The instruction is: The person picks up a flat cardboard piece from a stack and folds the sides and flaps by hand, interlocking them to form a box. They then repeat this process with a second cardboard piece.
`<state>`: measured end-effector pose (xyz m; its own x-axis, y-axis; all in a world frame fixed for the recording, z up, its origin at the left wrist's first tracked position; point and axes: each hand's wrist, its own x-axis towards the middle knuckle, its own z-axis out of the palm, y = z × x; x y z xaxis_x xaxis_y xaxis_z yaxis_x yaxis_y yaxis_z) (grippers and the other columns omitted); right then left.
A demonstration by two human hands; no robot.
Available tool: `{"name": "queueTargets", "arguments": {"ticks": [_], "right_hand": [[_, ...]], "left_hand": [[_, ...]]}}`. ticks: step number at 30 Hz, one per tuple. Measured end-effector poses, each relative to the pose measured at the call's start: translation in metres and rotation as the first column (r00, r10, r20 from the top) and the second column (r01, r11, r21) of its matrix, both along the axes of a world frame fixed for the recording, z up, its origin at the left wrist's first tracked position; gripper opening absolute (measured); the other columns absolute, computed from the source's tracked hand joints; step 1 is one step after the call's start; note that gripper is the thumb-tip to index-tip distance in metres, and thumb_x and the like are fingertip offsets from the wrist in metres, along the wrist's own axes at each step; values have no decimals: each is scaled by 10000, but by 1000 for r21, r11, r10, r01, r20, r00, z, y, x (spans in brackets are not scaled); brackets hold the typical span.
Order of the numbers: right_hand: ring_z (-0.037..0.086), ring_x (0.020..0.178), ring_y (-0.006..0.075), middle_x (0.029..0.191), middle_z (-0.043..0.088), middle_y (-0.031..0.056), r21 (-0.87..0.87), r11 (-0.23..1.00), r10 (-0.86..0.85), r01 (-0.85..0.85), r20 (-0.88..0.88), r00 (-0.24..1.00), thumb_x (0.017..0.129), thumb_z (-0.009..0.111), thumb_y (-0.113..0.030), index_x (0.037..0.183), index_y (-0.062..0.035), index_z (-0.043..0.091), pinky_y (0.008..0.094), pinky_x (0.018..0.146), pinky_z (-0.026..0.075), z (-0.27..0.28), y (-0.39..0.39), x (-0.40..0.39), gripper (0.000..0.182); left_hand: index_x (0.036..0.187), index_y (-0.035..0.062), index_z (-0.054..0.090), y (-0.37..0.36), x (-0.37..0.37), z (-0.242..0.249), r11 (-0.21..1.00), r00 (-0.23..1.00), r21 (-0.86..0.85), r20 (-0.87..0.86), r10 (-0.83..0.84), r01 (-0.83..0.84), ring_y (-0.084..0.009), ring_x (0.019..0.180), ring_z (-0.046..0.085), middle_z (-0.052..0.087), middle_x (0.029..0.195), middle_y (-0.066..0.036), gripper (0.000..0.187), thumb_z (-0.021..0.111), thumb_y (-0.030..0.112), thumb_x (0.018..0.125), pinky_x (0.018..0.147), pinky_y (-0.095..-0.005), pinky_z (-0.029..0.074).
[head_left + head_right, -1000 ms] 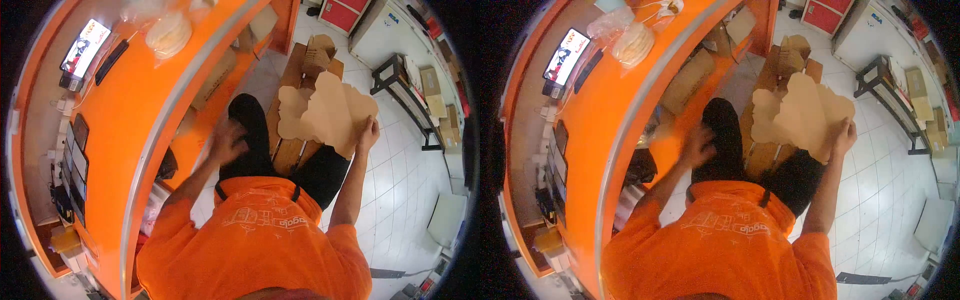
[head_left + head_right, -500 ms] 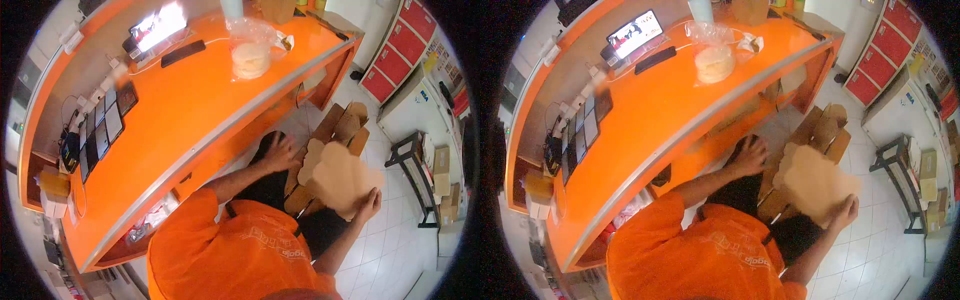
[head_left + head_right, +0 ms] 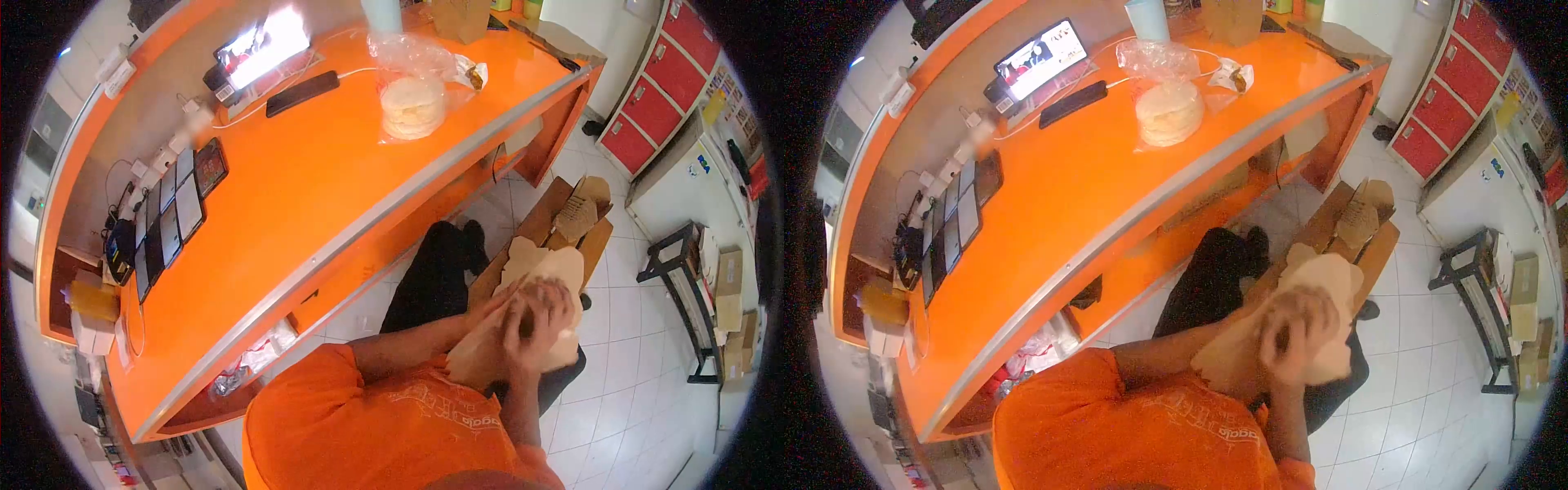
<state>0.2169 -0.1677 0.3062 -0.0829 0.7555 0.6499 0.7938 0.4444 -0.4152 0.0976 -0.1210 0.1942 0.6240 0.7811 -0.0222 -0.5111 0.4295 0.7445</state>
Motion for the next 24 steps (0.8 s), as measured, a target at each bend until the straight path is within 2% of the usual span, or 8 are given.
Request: {"name": "queueTargets", "arguments": {"ticks": [2, 3, 6, 7, 10, 14, 20, 24], "right_hand": [[415, 1316, 397, 1275, 557, 153, 39, 995, 97, -94, -66, 993, 802, 685, -123, 1075, -76, 633, 528, 1092, 271, 4, 8, -13, 282], [362, 1378, 388, 1322, 552, 121, 24, 988, 157, -155, -117, 981, 809, 688, -136, 1085, -90, 632, 527, 1122, 216, 6, 14, -17, 285], [333, 1409, 375, 1364, 545, 90, -22, 999, 42, -42, 5, 999, 830, 689, -154, 1110, -107, 639, 535, 1141, 154, 19, 25, -30, 288], [318, 1425, 360, 1387, 541, 65, -48, 998, -41, 40, -9, 999, 847, 695, -192, 1146, -129, 643, 541, 1146, 113, 23, 28, -35, 310], [319, 1427, 350, 1396, 537, 60, -18, 990, -143, 143, 9, 990, 847, 708, -205, 1153, -137, 648, 547, 1142, 125, 33, 42, -39, 319], [344, 1415, 352, 1381, 549, 56, 22, 997, -74, 74, 20, 997, 821, 742, -188, 1096, -170, 686, 558, 1141, 137, 31, 49, -38, 281], [340, 1415, 372, 1356, 568, 52, 20, 999, -27, 29, -52, 998, 776, 776, -171, 956, -168, 752, 562, 1151, 119, 34, 43, -32, 182], [337, 1415, 379, 1349, 566, 77, 32, 999, -37, 38, -25, 999, 767, 785, -164, 983, -166, 760, 574, 1159, 117, 35, 40, -36, 218]], "left_hand": [[1292, 45, 546, 7, -10, 16, 997, 996, -53, 56, 63, -60, -248, 1188, 493, 511, 1304, -112, 490, 530, 420, 977, 1023, -429, 373], [1289, 45, 547, 9, -17, 22, 992, 991, -87, 87, 104, -96, -245, 1183, 496, 514, 1298, -111, 485, 530, 417, 978, 1019, -426, 376], [1279, 44, 550, 11, -34, 32, 967, 964, -164, 153, 218, -193, -237, 1166, 502, 521, 1279, -106, 472, 530, 408, 980, 1008, -417, 384], [1276, 43, 550, 12, -36, 34, 958, 953, -192, 176, 248, -214, -235, 1160, 504, 524, 1272, -105, 468, 530, 405, 981, 1004, -414, 386], [1267, 42, 553, 21, -36, 39, 947, 940, -206, 188, 284, -245, -227, 1143, 511, 531, 1253, -100, 455, 530, 396, 983, 992, -405, 394], [1255, 40, 556, 23, -32, 39, 939, 934, -225, 185, 305, -261, -216, 1121, 520, 541, 1228, -94, 437, 530, 384, 986, 976, -392, 404], [1237, 37, 561, 27, -33, 42, 937, 934, -239, 187, 303, -256, -201, 1087, 533, 556, 1189, -85, 411, 530, 366, 991, 953, -374, 419], [1224, 36, 564, 24, -34, 42, 938, 934, -239, 194, 300, -252, -190, 1065, 542, 566, 1164, -79, 394, 530, 354, 994, 937, -361, 429]]}}
